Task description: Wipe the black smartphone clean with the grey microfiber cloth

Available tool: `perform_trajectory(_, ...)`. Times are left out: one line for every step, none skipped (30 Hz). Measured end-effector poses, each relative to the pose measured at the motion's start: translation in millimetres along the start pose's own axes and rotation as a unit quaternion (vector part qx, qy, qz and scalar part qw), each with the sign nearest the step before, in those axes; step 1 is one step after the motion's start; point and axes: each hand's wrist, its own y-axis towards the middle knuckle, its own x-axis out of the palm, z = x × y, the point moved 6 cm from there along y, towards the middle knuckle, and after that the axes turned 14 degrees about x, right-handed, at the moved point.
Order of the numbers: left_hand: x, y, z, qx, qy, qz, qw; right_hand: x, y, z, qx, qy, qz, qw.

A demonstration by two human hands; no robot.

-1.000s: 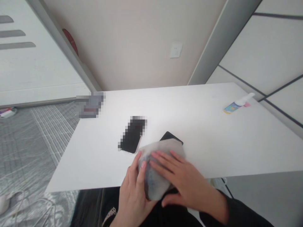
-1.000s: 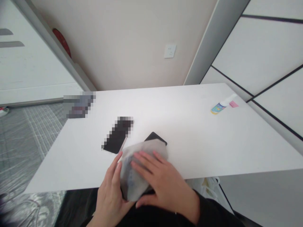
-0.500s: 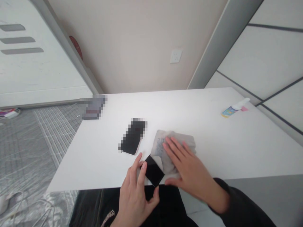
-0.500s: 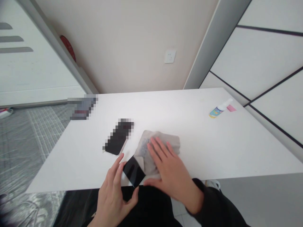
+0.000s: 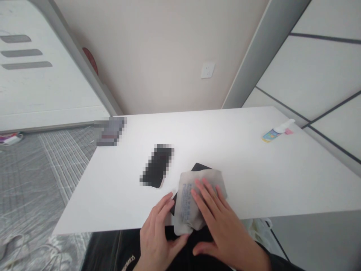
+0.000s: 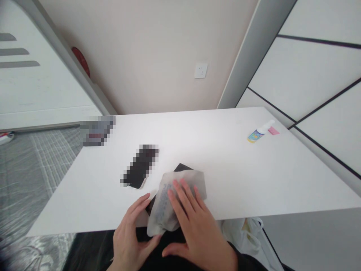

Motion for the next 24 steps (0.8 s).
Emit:
perform_trajectory(-1, -1, -2, 0.003, -0.014, 0.01, 1.0, 1, -3, -11, -0.018, 0.008, 0.003, 1.0)
perform_trajectory(-2, -2, -3, 0.009, -0.026, 0.018, 0.999, 1, -5, -21, -0.038, 0.015, 0.006, 0.999)
perform_trajectory(-2, -2, -3, 0.016, -0.033, 0.025, 0.999, 2, -6, -27, -0.058, 0.02, 0.006, 0.998)
perform_trajectory(-3, -1, -3, 0.023, -0.035, 0.03, 0.999, 2, -6, -31, -0.076, 0.021, 0.003, 0.997)
perform_trajectory(-3, 0, -3, 0.027, -0.032, 0.032, 0.999, 1, -4, -31, -0.092, 0.02, -0.001, 0.996)
perform_trajectory(-4, 1, -3, 0.027, -0.026, 0.033, 0.999, 1, -1, -28, -0.102, 0.017, -0.005, 0.995)
perform_trajectory(-4, 2, -4, 0.024, -0.023, 0.033, 0.999, -1, 4, -22, -0.102, 0.012, -0.005, 0.995)
perform_trajectory(-4, 3, -4, 0.019, -0.023, 0.033, 0.999, -4, 9, -14, -0.091, 0.004, 0.0, 0.996)
perform_trajectory(-4, 4, -4, 0.015, -0.027, 0.033, 0.999, -7, 16, -5, -0.07, -0.004, 0.009, 0.997)
perform_trajectory(-3, 4, -4, 0.013, -0.033, 0.032, 0.999, -10, 21, 2, -0.044, -0.011, 0.019, 0.999)
perform_trajectory(-4, 4, -4, 0.011, -0.038, 0.034, 0.999, -13, 26, 7, -0.021, -0.014, 0.027, 0.999)
perform_trajectory(-4, 2, -4, 0.008, -0.041, 0.035, 0.999, -14, 28, 8, -0.01, -0.013, 0.032, 0.999)
perform_trajectory(-5, 1, -5, 0.002, -0.042, 0.036, 0.998, -14, 28, 4, -0.012, -0.008, 0.032, 0.999)
perform_trajectory(-5, -1, -6, -0.003, -0.041, 0.033, 0.999, -13, 27, -3, -0.027, -0.001, 0.03, 0.999)
perform_trajectory(-5, -3, -7, -0.007, -0.041, 0.029, 0.999, -11, 24, -12, -0.051, 0.006, 0.027, 0.998)
perform_trajectory(-5, -5, -8, -0.008, -0.042, 0.023, 0.999, -9, 20, -21, -0.078, 0.01, 0.026, 0.997)
perform_trajectory(-5, -6, -8, -0.003, -0.045, 0.016, 0.999, -6, 17, -28, -0.104, 0.009, 0.027, 0.994)
perform_trajectory(-4, -7, -7, 0.006, -0.049, 0.015, 0.999, -5, 15, -32, -0.123, 0.006, 0.029, 0.992)
perform_trajectory(-5, -6, -7, 0.014, -0.053, 0.02, 0.998, -4, 15, -32, -0.131, 0.001, 0.035, 0.991)
perform_trajectory(-5, -5, -6, 0.017, -0.058, 0.027, 0.998, -4, 17, -27, -0.124, -0.004, 0.041, 0.991)
perform_trajectory(-5, -4, -6, 0.015, -0.062, 0.033, 0.997, -5, 21, -19, -0.101, -0.009, 0.049, 0.994)
perform_trajectory(-5, -2, -6, 0.01, -0.063, 0.038, 0.997, -6, 26, -10, -0.067, -0.014, 0.058, 0.996)
perform_trajectory(-4, 0, -7, 0.004, -0.063, 0.04, 0.997, -9, 30, -1, -0.031, -0.018, 0.067, 0.997)
perform_trajectory(-3, 2, -6, 0.0, -0.061, 0.039, 0.997, -11, 34, 6, -0.001, -0.02, 0.074, 0.997)
